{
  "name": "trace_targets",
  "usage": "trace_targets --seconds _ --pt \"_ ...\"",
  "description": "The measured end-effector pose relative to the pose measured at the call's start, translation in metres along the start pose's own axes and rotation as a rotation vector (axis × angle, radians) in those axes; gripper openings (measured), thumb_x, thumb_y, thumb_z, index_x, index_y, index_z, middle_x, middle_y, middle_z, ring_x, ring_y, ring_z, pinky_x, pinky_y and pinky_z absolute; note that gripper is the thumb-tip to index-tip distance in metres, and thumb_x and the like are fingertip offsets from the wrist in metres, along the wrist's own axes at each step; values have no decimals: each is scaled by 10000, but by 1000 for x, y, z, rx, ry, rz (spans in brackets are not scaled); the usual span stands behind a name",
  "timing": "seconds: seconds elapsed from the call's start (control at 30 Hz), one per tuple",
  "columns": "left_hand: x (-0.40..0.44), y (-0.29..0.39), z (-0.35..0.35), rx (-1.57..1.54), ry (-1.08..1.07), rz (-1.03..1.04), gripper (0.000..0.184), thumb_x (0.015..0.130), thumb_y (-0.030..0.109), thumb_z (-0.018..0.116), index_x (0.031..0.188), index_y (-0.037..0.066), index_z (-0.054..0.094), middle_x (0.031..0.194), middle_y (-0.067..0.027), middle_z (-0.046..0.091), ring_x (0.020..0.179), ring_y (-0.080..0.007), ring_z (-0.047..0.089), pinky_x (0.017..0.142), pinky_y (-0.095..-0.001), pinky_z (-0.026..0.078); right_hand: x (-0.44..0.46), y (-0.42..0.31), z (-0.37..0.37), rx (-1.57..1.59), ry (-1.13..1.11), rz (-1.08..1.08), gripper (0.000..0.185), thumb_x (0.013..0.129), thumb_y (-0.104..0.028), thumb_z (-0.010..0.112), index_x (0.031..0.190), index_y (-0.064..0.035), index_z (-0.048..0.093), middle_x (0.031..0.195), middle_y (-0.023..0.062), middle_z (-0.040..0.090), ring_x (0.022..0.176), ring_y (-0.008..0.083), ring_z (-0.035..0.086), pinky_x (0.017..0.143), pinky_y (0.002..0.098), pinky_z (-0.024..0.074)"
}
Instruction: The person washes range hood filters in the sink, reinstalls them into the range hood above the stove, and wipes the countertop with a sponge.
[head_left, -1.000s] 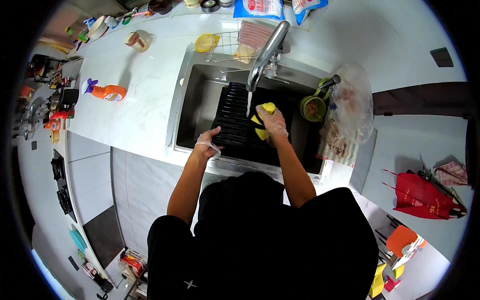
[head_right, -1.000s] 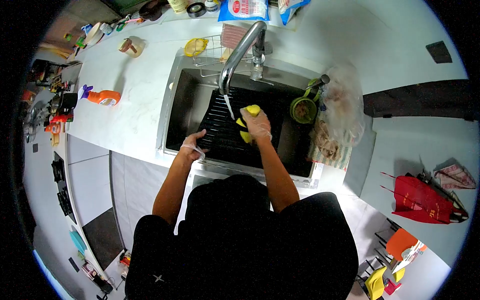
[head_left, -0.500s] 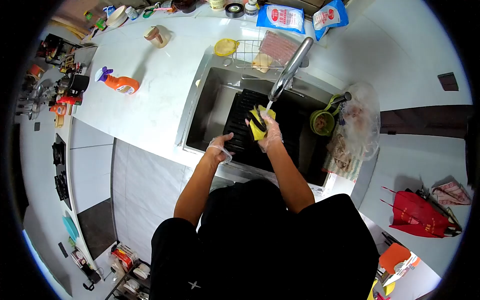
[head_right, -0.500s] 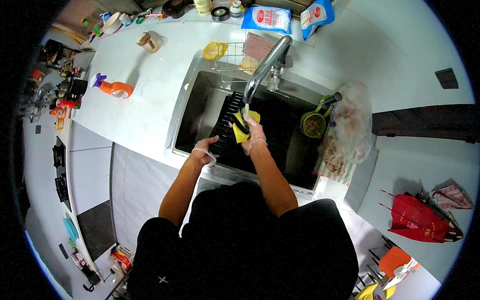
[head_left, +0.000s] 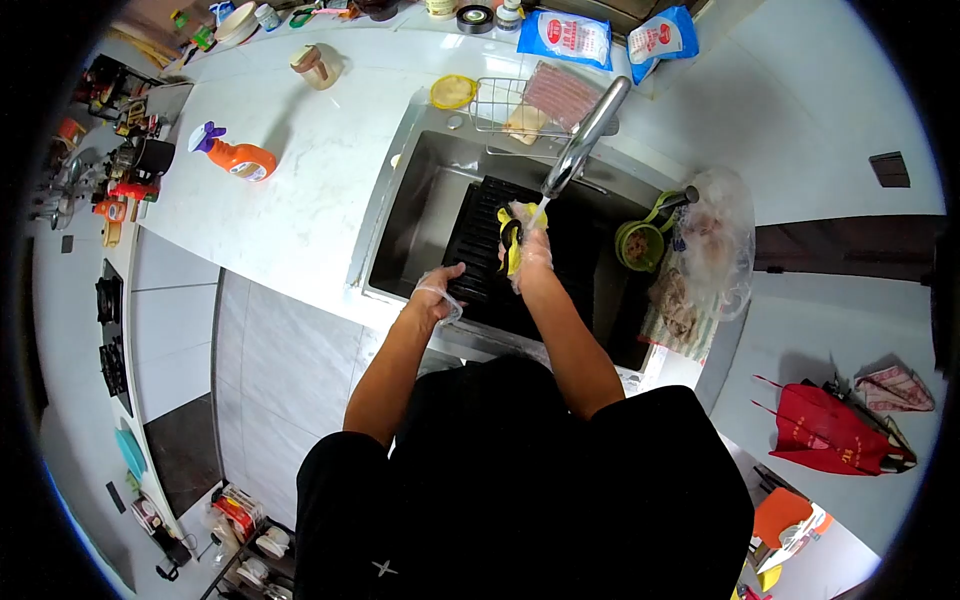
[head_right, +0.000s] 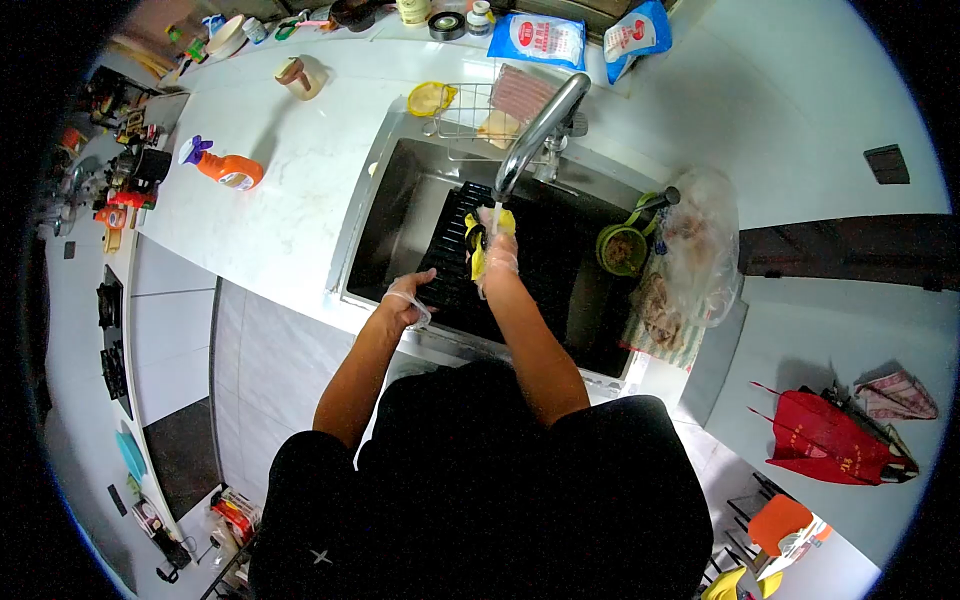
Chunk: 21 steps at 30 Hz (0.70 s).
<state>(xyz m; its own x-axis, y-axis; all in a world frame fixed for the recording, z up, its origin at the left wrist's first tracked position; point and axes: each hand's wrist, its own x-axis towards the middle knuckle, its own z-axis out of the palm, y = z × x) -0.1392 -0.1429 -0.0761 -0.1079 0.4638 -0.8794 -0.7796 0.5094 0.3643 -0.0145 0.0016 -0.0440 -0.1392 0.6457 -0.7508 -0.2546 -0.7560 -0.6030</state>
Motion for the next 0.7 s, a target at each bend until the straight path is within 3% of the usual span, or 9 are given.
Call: trace_targets --seconds 0.07,0.17,0.27,0.3,0.4,0.53,0.57,0.63,0.7 --pt "-2 1 0 0 -15 -4 283 880 220 736 1093 58 643 1072 -105 693 1023 -302 645 974 -579 437 4 5 2 91 32 -28 401 776 -518 775 846 -170 589 607 22 511 413 190 476 379 305 372" --pt "17 -6 -13 -48 -140 -18 401 886 231 734 1211 38 597 1252 -127 619 1163 -316 573 1003 -613 402 -15 -6 10 157 37 68 404 776 -534 771 848 -178 596 628 21 526 439 192 497 385 308 374" --pt "-6 1 2 4 19 -20 578 893 248 731 1365 21 487 1478 -134 426 1331 -331 415 1043 -627 359 -12 1 17 103 28 174 361 816 -492 752 927 -168 637 807 22 623 614 201 587 493 343 452" --pt "-3 1 -4 7 -72 -58 700 901 254 724 1462 20 376 1586 -107 244 1412 -330 276 1064 -621 336 -10 5 26 95 16 191 348 835 -468 741 971 -161 650 890 28 654 682 211 615 574 365 492" --pt "12 -11 -15 14 -102 -48 664 915 252 694 1455 18 387 1580 -101 262 1399 -330 302 1064 -625 328 2 29 48 185 -192 230 284 851 -306 750 1031 -120 634 989 76 687 782 257 692 690 406 581" --pt "5 -15 -11 -1 -113 -29 535 927 284 639 1405 101 484 1448 -110 482 1307 -297 452 1027 -598 365 14 59 100 42 -202 210 240 866 -168 728 1049 -94 590 969 90 668 842 281 706 710 411 611" --pt "32 -31 -24 -51 -65 -9 493 875 260 696 1317 87 561 1259 -78 646 1144 -285 599 969 -645 381 18 70 114 -1 -189 188 255 852 -143 738 1045 -84 583 972 92 662 838 287 702 701 431 613" --pt "30 -29 -25 -39 -154 25 477 871 272 700 1296 90 585 1230 -68 663 1124 -275 612 931 -631 414 6 77 141 -42 -154 161 309 813 -82 765 1050 -72 565 985 99 644 825 295 690 676 474 614" --pt "25 -31 -27 -35 -271 148 436 868 270 704 1266 115 614 1208 -48 676 1081 -252 634 863 -597 459 21 98 161 -14 -297 201 348 836 -135 762 1104 -71 549 1009 103 634 878 285 683 723 455 611"
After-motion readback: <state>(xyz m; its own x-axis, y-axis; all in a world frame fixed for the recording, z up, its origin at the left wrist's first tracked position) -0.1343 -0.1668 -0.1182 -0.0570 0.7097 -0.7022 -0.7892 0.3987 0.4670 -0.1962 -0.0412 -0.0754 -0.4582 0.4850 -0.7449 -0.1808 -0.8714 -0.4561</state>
